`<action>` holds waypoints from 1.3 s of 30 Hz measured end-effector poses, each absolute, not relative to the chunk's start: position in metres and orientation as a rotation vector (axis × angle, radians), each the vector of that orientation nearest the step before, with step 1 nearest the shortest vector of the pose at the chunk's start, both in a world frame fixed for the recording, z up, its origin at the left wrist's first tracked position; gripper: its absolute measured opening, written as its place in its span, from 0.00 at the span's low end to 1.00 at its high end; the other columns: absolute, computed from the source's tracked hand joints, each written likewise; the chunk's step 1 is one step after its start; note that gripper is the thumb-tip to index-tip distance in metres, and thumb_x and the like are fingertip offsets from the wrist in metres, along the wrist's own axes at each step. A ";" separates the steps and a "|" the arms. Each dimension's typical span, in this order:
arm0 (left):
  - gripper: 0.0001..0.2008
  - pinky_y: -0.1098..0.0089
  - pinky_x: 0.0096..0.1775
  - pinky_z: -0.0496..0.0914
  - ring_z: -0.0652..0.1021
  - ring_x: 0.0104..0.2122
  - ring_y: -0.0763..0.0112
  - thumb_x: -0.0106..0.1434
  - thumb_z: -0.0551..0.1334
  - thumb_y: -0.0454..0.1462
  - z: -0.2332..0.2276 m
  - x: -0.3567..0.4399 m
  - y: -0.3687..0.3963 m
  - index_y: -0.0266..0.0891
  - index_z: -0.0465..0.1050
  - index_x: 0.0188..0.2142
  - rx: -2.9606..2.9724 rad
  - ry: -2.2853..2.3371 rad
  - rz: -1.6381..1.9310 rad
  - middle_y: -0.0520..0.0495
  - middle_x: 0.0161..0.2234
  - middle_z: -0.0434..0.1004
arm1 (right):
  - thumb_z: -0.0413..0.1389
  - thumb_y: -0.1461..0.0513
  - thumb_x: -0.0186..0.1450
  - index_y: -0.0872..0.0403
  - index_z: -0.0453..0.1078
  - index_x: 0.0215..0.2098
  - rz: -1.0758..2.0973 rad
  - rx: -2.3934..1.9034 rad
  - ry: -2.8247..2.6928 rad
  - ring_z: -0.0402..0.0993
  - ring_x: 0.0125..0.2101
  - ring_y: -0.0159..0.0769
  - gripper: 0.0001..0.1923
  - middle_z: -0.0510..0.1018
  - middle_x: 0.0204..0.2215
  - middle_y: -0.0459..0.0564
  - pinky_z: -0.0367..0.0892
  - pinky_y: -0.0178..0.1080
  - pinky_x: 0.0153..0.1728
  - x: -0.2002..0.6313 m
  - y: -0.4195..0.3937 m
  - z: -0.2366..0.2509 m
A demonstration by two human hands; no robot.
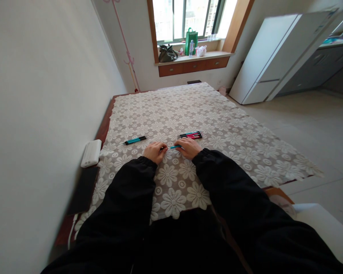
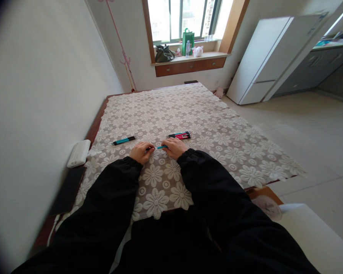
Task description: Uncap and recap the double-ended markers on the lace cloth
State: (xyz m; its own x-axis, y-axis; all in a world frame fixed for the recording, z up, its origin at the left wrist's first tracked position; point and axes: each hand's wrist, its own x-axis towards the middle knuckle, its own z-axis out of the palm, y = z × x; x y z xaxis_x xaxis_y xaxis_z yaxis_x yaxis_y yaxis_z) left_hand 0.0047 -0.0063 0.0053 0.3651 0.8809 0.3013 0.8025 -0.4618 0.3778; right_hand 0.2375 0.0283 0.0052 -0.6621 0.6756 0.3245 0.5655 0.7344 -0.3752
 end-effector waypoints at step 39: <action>0.18 0.59 0.52 0.69 0.75 0.47 0.60 0.65 0.52 0.28 0.004 -0.002 -0.002 0.43 0.77 0.46 2.378 1.652 0.670 0.47 0.45 0.80 | 0.55 0.62 0.67 0.49 0.78 0.42 0.124 -0.975 -2.570 0.68 0.44 0.42 0.10 0.79 0.39 0.50 0.54 0.45 0.47 0.254 0.034 0.016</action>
